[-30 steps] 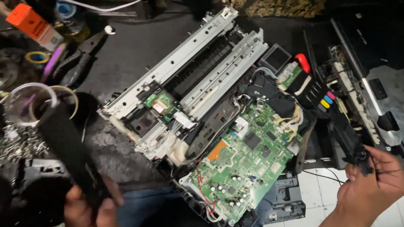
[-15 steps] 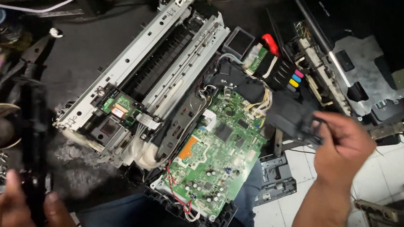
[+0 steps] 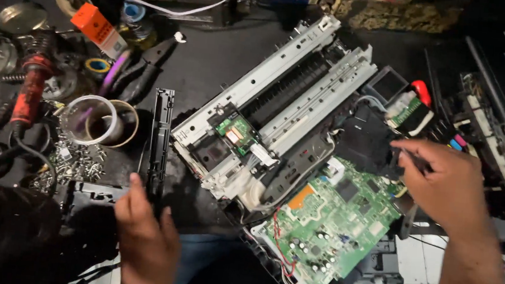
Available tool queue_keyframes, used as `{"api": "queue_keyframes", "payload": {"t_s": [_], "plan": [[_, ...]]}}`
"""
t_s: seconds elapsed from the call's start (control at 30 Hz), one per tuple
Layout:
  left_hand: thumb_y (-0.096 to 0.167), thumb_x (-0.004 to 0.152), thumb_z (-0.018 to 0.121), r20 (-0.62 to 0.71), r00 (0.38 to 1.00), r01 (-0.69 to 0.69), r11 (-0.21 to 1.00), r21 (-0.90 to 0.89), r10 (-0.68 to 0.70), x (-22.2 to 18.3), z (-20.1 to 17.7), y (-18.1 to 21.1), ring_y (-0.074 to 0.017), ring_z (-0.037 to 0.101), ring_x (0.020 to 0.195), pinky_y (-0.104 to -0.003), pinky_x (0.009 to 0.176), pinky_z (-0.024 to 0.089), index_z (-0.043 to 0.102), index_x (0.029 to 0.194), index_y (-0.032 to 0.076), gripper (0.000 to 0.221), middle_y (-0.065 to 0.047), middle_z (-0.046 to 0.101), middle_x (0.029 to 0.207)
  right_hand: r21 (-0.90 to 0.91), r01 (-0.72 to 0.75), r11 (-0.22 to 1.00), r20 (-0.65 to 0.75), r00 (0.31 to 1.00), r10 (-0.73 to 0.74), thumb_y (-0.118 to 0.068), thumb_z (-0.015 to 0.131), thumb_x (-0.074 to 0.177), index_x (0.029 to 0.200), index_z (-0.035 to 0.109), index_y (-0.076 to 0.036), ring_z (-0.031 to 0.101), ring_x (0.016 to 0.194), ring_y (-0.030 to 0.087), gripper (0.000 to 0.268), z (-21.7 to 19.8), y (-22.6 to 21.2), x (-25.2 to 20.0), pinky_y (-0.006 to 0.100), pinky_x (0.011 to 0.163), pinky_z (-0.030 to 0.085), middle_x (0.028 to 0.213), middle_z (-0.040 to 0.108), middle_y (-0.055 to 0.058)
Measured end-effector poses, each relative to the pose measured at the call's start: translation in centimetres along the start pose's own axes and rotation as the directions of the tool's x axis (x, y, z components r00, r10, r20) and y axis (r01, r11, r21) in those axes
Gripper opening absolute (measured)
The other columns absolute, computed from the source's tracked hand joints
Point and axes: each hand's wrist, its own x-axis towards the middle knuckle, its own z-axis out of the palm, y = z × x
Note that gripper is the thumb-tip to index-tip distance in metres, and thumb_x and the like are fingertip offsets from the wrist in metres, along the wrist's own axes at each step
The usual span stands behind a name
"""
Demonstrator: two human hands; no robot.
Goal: Reconnecting internal ribbon cables and wire harnesses to a printer's circuit board and reassembling internal components.
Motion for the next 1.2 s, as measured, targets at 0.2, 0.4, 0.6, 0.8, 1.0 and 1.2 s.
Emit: {"api": "queue_keyframes", "payload": {"t_s": [0.2, 0.4, 0.6, 0.8, 1.0, 1.2], "plan": [[0.01, 0.095, 0.057, 0.071, 0.995, -0.057, 0.993, -0.103, 0.065, 0.5, 0.3, -0.2, -0.0504, 0.056, 0.113, -0.05, 0.101, 0.049, 0.031, 0.157, -0.011, 0.071, -0.032, 0.045, 0.131, -0.243, -0.076, 0.967, 0.149, 0.982, 0.115, -0.019, 0.075, 0.092, 0.124, 0.079, -0.021, 0.062, 0.066, 0.011, 0.032, -1.2, 0.6, -0.7, 0.028, 0.063, 0.047, 0.075, 0.072, -0.004], [0.009, 0.089, 0.063, 0.172, 0.983, 0.068, 0.996, -0.06, -0.057, 0.9, 0.3, 0.3, -0.0473, 0.06, 0.106, -0.05, 0.092, 0.051, 0.034, 0.156, -0.009, 0.075, -0.031, 0.051, 0.13, -0.202, -0.015, 0.979, 0.018, 1.0, 0.019, -0.005, 0.074, 0.097, 0.13, 0.079, -0.007, 0.065, 0.078, 0.012, 0.033, -3.8, -1.8, -1.0, 0.025, 0.072, 0.055, 0.096, 0.073, 0.006], [0.016, 0.086, 0.065, 0.2, 0.979, 0.033, 0.999, 0.004, -0.033, 0.6, 0.7, -1.1, -0.0505, 0.051, 0.116, -0.051, 0.104, 0.043, 0.035, 0.157, -0.008, 0.081, -0.035, 0.048, 0.14, -0.12, 0.169, 0.978, 0.093, 0.983, -0.158, -0.001, 0.066, 0.092, 0.129, 0.075, -0.012, 0.063, 0.074, 0.012, 0.039, -4.6, -4.6, -2.0, 0.027, 0.069, 0.049, 0.095, 0.072, -0.001], [0.021, 0.076, 0.083, 0.114, 0.992, -0.08, 0.98, 0.18, 0.06, -0.3, 1.6, -2.0, -0.0519, 0.056, 0.118, -0.057, 0.102, 0.048, 0.057, 0.159, -0.008, 0.092, -0.036, 0.059, 0.136, -0.025, 0.289, 0.957, 0.211, 0.937, -0.278, -0.012, 0.072, 0.093, 0.131, 0.069, -0.01, 0.074, 0.095, 0.014, 0.038, -5.3, -4.3, -3.2, 0.027, 0.088, 0.056, 0.11, 0.077, 0.001], [0.035, 0.082, 0.075, 0.076, 0.983, -0.173, 0.976, 0.135, 0.164, 0.5, 0.8, -1.7, -0.0534, 0.056, 0.119, -0.058, 0.107, 0.046, 0.063, 0.148, -0.015, 0.084, -0.039, 0.06, 0.134, 0.094, 0.541, 0.836, 0.236, 0.804, -0.547, 0.002, 0.078, 0.082, 0.103, 0.078, -0.008, 0.074, 0.093, 0.021, 0.024, -3.3, -6.8, -3.7, 0.036, 0.087, 0.061, 0.104, 0.079, 0.004], [0.026, 0.085, 0.077, 0.143, 0.988, -0.062, 0.996, 0.062, 0.053, 0.7, -0.3, 0.6, -0.0534, 0.052, 0.124, -0.057, 0.106, 0.045, 0.06, 0.147, -0.007, 0.073, -0.035, 0.053, 0.144, -0.039, 0.587, 0.808, 0.233, 0.792, -0.564, -0.01, 0.07, 0.095, 0.112, 0.073, -0.01, 0.066, 0.101, 0.025, 0.017, -1.6, -7.7, -4.5, 0.039, 0.082, 0.051, 0.115, 0.07, 0.004]]}}
